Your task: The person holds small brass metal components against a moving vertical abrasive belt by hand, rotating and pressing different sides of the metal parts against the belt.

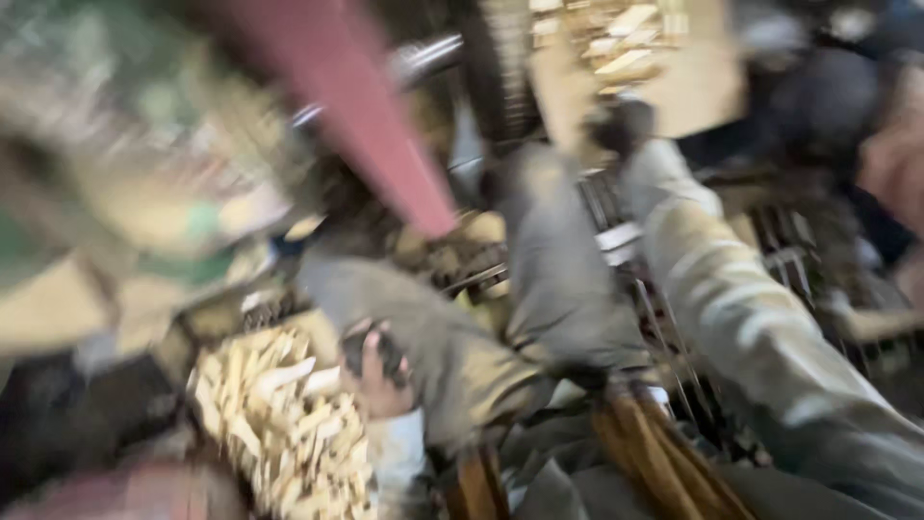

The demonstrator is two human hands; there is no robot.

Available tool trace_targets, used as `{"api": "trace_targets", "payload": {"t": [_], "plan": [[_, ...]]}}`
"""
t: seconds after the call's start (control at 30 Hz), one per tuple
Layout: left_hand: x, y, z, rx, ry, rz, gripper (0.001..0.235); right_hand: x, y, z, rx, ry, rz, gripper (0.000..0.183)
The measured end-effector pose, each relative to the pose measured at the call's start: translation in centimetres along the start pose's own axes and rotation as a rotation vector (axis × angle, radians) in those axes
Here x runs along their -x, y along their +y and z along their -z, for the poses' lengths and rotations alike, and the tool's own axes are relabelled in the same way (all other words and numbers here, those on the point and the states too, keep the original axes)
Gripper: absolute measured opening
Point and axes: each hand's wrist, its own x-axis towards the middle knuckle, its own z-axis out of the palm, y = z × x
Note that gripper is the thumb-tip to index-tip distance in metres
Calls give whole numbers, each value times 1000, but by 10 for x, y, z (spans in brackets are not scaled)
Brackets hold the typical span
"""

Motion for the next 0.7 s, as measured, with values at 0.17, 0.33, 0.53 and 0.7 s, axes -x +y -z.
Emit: {"api": "trace_targets", "payload": {"t": [0.17,0.33,0.53,0.7], "plan": [[59,-32,11,1240,654,1137,29,18,15,23,10,-59,316,30],[144,-112,31,783,755,1263,19,58,-3,55,134,-6,194,36],[157,-203,29,426,886,1325,36,132,-65,81,-1169,22,-268,16],[134,-220,29,-547,515,1440,72,188,-106,107,-1053,266,-192,9]]}}
